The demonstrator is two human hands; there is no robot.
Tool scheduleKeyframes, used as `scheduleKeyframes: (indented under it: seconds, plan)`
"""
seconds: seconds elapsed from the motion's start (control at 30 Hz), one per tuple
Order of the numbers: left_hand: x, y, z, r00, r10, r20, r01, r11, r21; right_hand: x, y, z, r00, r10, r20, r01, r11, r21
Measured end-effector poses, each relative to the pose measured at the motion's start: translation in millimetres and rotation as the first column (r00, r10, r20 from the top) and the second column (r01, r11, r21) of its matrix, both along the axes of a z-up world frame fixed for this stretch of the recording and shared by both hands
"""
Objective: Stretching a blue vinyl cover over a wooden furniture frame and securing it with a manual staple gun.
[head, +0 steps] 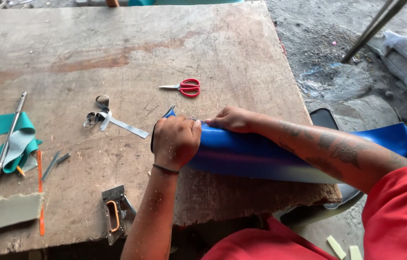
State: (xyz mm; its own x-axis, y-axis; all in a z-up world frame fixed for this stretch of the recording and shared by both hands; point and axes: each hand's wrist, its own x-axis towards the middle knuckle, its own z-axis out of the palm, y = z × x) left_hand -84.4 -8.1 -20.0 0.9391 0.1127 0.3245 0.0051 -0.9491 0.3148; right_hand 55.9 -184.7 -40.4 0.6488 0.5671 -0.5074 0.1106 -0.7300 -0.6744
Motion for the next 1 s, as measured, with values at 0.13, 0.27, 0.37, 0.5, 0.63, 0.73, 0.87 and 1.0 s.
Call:
scheduleKeyframes:
  seconds: [0.13,0.27,0.37,0.5,0.63,0.73,0.87,1.0]
  plan:
    - [-20,-1,-6,0.988,-0.037,0.153,0.029,0.998,0.055,-5,-8,-27,0.997,-0.078,0.008,0.077,0.996,0.038]
    - [-45,-3,-23,0.959,-0.077,0.271,0.063,0.996,0.06,-50,-11,-11,0.991,-0.108,0.081,0.108,0.994,0.004]
    - [-63,-2,-32,0.924,-0.111,0.367,0.091,0.993,0.072,-85,-11,4,0.982,-0.133,0.135,0.137,0.99,-0.022]
    - [-65,16,-82,0.851,-0.201,0.485,0.178,0.98,0.093,-113,-8,-33,0.955,-0.19,0.226,0.199,0.98,-0.018]
    - [-77,38,-146,0.859,-0.226,0.459,0.226,0.972,0.056,-151,14,-107,0.897,-0.191,0.399,0.173,0.982,0.081]
    - [-125,52,-170,0.87,-0.203,0.449,0.288,0.949,-0.129,-181,26,-175,0.811,-0.127,0.571,0.093,0.992,0.089]
    - [-197,101,-245,0.873,0.375,0.312,-0.328,0.925,-0.193,-216,43,-214,0.566,-0.103,0.818,0.061,0.995,0.084]
    - [-225,120,-237,0.738,0.566,-0.367,-0.639,0.761,-0.112,-222,49,-220,0.408,-0.077,0.91,0.022,0.997,0.074]
